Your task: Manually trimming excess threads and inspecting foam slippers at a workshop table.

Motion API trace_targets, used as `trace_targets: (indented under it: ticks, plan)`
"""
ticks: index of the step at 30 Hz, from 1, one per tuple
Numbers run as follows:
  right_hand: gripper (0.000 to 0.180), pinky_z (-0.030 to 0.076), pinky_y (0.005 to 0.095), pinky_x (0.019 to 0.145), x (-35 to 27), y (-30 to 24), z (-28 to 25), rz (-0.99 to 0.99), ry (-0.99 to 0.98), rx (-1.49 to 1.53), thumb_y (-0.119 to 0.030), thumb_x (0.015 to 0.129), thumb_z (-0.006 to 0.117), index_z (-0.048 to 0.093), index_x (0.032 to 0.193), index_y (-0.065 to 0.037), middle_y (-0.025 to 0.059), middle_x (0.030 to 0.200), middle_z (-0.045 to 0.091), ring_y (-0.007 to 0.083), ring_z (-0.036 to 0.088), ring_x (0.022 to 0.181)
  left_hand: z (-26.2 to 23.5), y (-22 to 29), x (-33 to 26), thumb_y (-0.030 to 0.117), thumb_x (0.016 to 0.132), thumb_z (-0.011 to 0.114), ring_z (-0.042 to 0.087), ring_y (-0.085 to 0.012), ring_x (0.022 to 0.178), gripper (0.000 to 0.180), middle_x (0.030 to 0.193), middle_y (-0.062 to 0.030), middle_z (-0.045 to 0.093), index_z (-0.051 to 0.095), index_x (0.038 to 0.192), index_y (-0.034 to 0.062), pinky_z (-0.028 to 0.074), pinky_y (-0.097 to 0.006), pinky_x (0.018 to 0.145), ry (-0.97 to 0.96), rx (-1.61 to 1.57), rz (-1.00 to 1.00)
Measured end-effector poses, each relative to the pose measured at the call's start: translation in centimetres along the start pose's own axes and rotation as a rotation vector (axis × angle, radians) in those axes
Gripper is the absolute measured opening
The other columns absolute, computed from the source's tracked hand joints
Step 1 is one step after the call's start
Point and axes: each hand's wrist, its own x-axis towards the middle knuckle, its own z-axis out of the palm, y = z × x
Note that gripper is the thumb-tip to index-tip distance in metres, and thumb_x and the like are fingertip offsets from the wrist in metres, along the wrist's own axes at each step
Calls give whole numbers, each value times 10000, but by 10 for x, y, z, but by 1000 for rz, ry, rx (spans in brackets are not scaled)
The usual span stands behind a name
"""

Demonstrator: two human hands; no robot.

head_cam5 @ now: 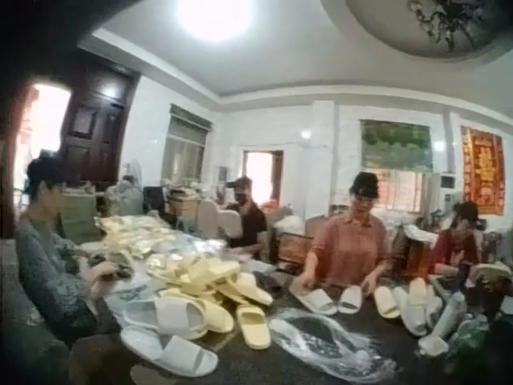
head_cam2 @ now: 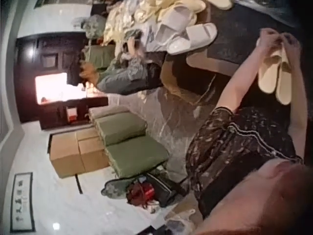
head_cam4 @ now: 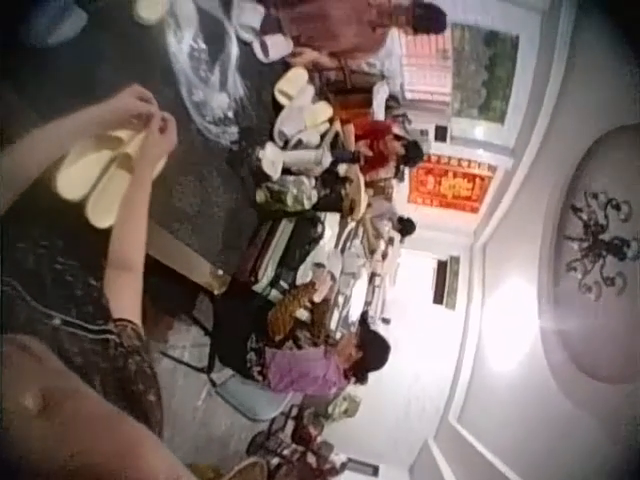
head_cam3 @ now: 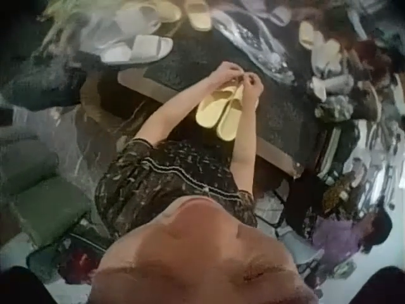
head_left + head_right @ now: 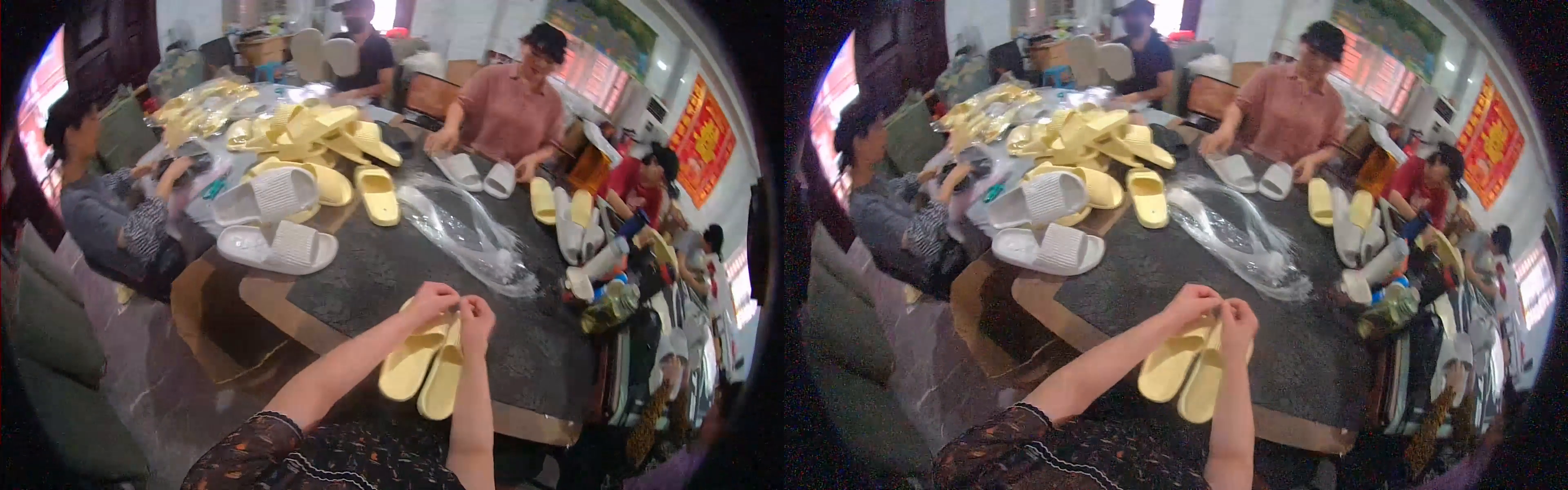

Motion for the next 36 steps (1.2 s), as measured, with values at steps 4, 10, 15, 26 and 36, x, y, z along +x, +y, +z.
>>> trace_targets:
  ticks: [4,10,15,26,36]
  plan:
    - [79,388,213,547,-1,16,-11,-134,56,-155,-84,838,637,643,841,-5,-33,671,566,36,477,611,13,-5,6,131,815,637,537,-72,639,131,718,6,611,677,856,14,445,-243,579,56,179,55]
    - [107,434,232,587,2,23,-2,-97,135,-169,-114,832,673,661,880,-19,-2,669,603,53,513,624,13,-8,7,159,857,616,535,-57,721,140,783,22,609,661,890,30,447,-228,636,154,136,216]
    - [102,468,304,693,-5,-12,-3,-201,203,-334,-122,829,662,651,885,-37,64,793,627,162,589,733,1,-2,2,169,883,608,484,-39,663,122,754,50,558,655,912,60,391,-204,591,248,-174,133]
    - [361,502,353,608,-101,-77,-36,-32,-371,-868,-408,834,649,676,826,-48,100,714,671,260,654,659,-31,41,-16,97,857,588,518,-123,974,231,968,-11,577,608,1075,23,416,-257,864,226,-21,463]
    - [627,517,428,601,-94,-50,-17,89,-339,-941,-608,793,598,600,819,19,176,719,641,331,654,676,-280,72,-114,180,826,660,500,-304,1091,588,1187,-184,541,412,1330,8,395,-403,934,1194,1033,638]
